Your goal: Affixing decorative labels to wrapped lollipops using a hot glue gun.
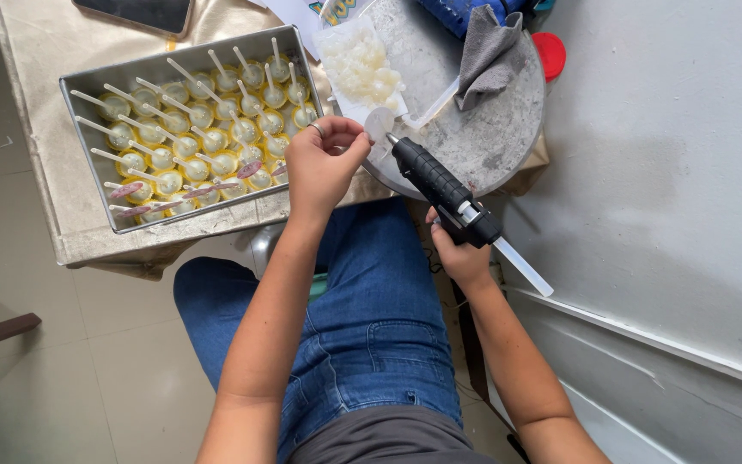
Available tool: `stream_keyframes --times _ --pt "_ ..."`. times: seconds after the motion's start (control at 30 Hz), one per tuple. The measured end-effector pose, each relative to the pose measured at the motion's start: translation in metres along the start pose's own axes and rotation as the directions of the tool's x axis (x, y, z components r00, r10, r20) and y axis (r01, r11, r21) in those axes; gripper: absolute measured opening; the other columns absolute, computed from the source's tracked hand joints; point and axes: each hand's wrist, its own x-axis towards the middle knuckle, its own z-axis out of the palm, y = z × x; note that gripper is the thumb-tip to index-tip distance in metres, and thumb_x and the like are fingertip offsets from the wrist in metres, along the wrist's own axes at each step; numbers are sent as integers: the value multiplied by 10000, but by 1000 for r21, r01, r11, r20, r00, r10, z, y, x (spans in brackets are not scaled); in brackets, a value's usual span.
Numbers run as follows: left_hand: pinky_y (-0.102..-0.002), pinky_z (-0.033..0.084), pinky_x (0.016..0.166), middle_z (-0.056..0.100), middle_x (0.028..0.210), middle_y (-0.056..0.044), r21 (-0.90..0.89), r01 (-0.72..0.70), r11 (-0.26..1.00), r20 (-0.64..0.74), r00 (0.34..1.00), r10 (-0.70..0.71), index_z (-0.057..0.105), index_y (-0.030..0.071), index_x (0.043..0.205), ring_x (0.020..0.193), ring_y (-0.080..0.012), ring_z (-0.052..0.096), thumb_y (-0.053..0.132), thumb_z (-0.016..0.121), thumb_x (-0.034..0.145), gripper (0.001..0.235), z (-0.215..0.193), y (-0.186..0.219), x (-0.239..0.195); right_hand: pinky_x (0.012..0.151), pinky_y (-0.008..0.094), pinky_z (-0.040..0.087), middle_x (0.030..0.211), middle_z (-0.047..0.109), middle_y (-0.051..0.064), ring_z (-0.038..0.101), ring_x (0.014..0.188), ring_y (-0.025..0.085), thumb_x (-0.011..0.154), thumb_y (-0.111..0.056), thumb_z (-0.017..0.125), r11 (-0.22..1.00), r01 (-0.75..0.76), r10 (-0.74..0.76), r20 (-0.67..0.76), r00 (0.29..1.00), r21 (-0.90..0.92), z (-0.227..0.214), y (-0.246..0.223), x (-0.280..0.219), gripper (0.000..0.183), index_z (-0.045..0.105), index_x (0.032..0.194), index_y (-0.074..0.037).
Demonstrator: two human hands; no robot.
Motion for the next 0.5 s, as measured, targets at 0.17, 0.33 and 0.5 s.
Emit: stream_keyframes --times 0.17,0.33,0.5 --pt "-204 572 703 787 860 -65 -25 -21 999 4 1000 21 722 -13 960 777 -70 736 99 753 896 133 -6 -3 1 810 313 530 946 673 60 640 881 161 831 52 643 962 135 -136 13 991 -236 -10 -17 -1 178 666 984 -36" --pt "-200 583 738 781 881 -58 -87 -12 996 29 999 15 715 -9 981 805 -76 742 86 744 915 119 -25 0 -4 805 422 405 890 645 74 550 836 275 716 -101 746 699 352 -388 84 918 -622 -46 -37 21 235 659 930 -62" --pt "-195 561 772 761 954 -51 -209 -86 974 59 993 100 695 16 1055 873 -73 724 30 725 961 100 -54 -3 -7 872 424 385 1050 710 7 554 938 258 762 -225 839 327 463 -407 319 856 -824 -76 -43 38 305 681 992 -101"
